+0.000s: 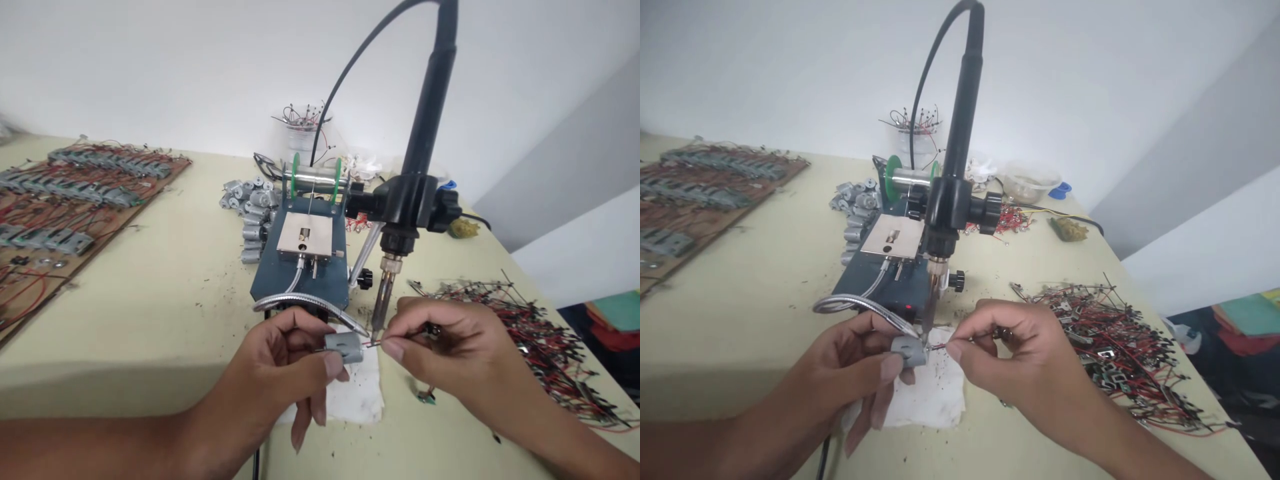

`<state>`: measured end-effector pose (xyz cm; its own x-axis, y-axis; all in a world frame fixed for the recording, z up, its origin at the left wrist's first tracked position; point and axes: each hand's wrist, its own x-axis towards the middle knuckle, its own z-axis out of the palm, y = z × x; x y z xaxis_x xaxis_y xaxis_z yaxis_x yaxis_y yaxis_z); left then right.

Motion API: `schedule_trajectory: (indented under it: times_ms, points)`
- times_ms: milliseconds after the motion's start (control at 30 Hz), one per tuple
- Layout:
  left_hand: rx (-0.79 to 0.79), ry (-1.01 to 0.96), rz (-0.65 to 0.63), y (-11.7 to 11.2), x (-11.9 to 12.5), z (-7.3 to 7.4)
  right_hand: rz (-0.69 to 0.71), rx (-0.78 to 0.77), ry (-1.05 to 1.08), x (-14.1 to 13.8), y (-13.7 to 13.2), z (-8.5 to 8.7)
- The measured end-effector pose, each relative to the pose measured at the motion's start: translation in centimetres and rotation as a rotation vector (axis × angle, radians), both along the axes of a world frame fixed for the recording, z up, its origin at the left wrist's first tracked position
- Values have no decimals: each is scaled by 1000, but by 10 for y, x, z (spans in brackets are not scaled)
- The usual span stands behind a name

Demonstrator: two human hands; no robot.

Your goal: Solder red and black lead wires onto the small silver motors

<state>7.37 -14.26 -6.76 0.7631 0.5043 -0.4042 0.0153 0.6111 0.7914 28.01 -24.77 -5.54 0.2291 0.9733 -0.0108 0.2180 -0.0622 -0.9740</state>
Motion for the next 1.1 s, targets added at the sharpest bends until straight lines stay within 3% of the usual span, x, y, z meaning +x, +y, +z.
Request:
schedule_trajectory:
  times_ms: [533, 800, 1100]
  points:
    - [-8, 3, -13, 0, -2, -1, 13, 39, -70, 2, -3, -1]
    - [-14, -95, 19, 2, -1, 10, -37, 152, -154, -3, 6, 10]
    - [-27, -170, 5, 2, -5, 11, -84, 200, -128, -8, 8, 16]
